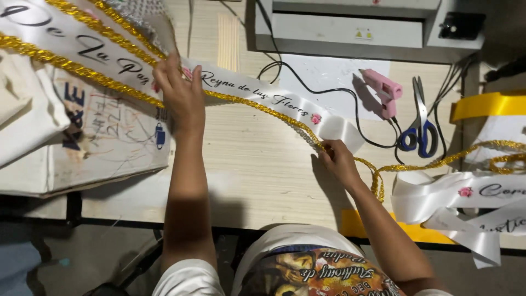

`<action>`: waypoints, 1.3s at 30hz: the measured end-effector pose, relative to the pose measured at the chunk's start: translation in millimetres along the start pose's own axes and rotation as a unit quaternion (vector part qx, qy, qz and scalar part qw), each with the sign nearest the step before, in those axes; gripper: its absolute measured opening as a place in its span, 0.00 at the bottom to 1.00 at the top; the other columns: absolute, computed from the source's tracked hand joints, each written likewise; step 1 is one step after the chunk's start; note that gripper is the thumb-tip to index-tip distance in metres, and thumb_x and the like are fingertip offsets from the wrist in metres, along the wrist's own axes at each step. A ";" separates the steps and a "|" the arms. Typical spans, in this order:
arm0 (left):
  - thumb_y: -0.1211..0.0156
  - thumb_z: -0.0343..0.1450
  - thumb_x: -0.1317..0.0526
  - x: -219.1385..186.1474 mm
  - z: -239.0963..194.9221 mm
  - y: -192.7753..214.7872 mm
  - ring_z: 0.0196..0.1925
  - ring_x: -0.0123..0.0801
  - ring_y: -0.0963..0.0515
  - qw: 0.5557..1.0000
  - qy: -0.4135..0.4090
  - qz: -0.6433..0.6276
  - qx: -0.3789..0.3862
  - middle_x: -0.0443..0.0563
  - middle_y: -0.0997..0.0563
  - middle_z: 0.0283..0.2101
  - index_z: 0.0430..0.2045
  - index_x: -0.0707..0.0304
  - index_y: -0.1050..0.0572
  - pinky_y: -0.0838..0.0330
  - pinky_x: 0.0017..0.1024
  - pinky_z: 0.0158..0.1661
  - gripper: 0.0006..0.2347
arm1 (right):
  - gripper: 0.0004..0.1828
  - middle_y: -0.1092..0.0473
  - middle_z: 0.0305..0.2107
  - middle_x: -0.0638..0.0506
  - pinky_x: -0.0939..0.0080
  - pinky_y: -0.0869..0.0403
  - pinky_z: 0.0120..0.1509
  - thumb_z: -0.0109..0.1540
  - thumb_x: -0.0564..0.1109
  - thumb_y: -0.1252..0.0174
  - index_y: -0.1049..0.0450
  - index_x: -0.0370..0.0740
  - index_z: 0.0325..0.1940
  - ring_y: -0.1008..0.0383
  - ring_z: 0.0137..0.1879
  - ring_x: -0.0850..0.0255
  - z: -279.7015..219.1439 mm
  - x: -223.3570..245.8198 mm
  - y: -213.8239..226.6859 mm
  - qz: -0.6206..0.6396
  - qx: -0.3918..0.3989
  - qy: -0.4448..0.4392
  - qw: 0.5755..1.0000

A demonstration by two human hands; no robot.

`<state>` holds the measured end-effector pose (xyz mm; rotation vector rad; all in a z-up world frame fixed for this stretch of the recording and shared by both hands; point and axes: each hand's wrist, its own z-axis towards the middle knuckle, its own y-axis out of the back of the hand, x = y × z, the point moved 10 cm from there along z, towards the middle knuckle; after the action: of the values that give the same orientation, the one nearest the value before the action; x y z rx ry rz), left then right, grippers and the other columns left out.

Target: The person decorates a white sash with a gold glittery trim. They use a hot glue gun to apply glue to the sash and then press the trim onto it, smoothing it down with their fingers.

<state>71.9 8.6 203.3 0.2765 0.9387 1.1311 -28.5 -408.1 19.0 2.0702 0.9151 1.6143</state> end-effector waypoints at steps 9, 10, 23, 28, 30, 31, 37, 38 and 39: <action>0.35 0.77 0.61 22.4 -55.2 77.2 0.61 0.53 0.32 0.967 -0.034 0.093 -0.235 0.61 0.36 0.59 0.54 0.81 0.35 0.34 0.47 0.59 0.20 | 0.16 0.26 0.45 0.39 0.49 0.24 0.49 0.62 0.42 0.36 0.24 0.34 0.52 0.24 0.46 0.46 -7.7 58.9 16.1 -0.166 -0.071 0.146 0.973; 0.35 0.77 0.61 25.7 -55.4 76.4 0.61 0.53 0.32 0.966 -0.033 0.094 -0.238 0.61 0.36 0.59 0.54 0.81 0.35 0.34 0.47 0.59 0.20 | 0.16 0.26 0.45 0.39 0.49 0.24 0.49 0.62 0.42 0.36 0.24 0.34 0.52 0.24 0.46 0.46 -3.2 56.8 13.8 -0.166 -0.071 0.149 0.972; 0.42 0.79 0.69 70.3 -54.8 70.6 0.39 0.29 0.24 0.938 0.135 -0.280 -0.155 0.52 0.23 0.42 0.47 0.70 0.28 0.26 0.25 0.40 0.05 | 0.18 0.25 0.42 0.40 0.55 0.23 0.50 0.62 0.38 0.37 0.25 0.36 0.56 0.21 0.44 0.50 8.7 -23.9 41.0 -0.082 -0.004 0.007 0.997; 0.45 0.80 0.69 72.0 -103.6 65.7 0.28 0.22 0.22 0.957 0.188 -0.204 -0.087 0.48 0.22 0.34 0.45 0.68 0.28 0.28 0.21 0.30 0.02 | 0.19 0.22 0.43 0.43 0.56 0.23 0.52 0.63 0.36 0.41 0.24 0.38 0.59 0.20 0.47 0.52 -0.5 -50.0 67.3 -0.090 -0.014 0.000 0.996; 0.42 0.80 0.63 107.2 -127.5 52.1 0.25 0.38 0.25 0.945 0.304 -0.120 -0.028 0.56 0.23 0.26 0.46 0.68 0.27 0.31 0.33 0.27 0.07 | 0.19 0.22 0.44 0.42 0.53 0.23 0.54 0.64 0.44 0.39 0.24 0.39 0.59 0.20 0.49 0.51 -5.3 -44.0 73.8 -0.133 0.004 -0.056 0.990; 0.42 0.80 0.63 106.5 -118.9 59.6 0.25 0.38 0.25 0.944 0.305 -0.119 -0.031 0.56 0.23 0.26 0.46 0.68 0.27 0.31 0.33 0.27 0.07 | 0.19 0.22 0.44 0.42 0.53 0.23 0.54 0.64 0.44 0.39 0.24 0.39 0.59 0.20 0.49 0.51 -10.3 -27.6 77.5 -0.134 0.004 -0.054 0.990; 0.41 0.72 0.53 94.5 -70.0 72.6 0.31 0.63 0.17 0.917 0.236 0.256 0.196 0.65 0.16 0.29 0.47 0.57 0.26 0.25 0.54 0.31 0.14 | 0.32 0.27 0.54 0.45 0.46 0.24 0.52 0.52 0.54 0.33 0.26 0.47 0.60 0.23 0.54 0.45 -5.8 12.4 65.5 -0.369 0.081 -0.029 0.925; 0.41 0.73 0.53 92.5 -63.3 73.5 0.31 0.63 0.17 0.926 0.216 0.244 0.189 0.65 0.17 0.29 0.45 0.58 0.25 0.25 0.54 0.31 0.12 | 0.31 0.27 0.53 0.43 0.46 0.24 0.53 0.56 0.56 0.35 0.27 0.45 0.61 0.23 0.54 0.44 1.2 24.7 58.5 -0.361 0.092 0.001 0.928; 0.40 0.73 0.53 90.5 -56.4 74.8 0.31 0.62 0.17 0.936 0.195 0.231 0.183 0.65 0.17 0.28 0.43 0.58 0.25 0.25 0.54 0.31 0.11 | 0.29 0.26 0.52 0.42 0.46 0.24 0.54 0.60 0.58 0.36 0.27 0.44 0.62 0.23 0.53 0.43 7.6 37.6 51.7 -0.353 0.103 0.031 0.929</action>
<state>-9.4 105.1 170.9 0.6149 1.4933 1.4695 -2.1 -419.3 76.7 1.5181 1.6700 1.2219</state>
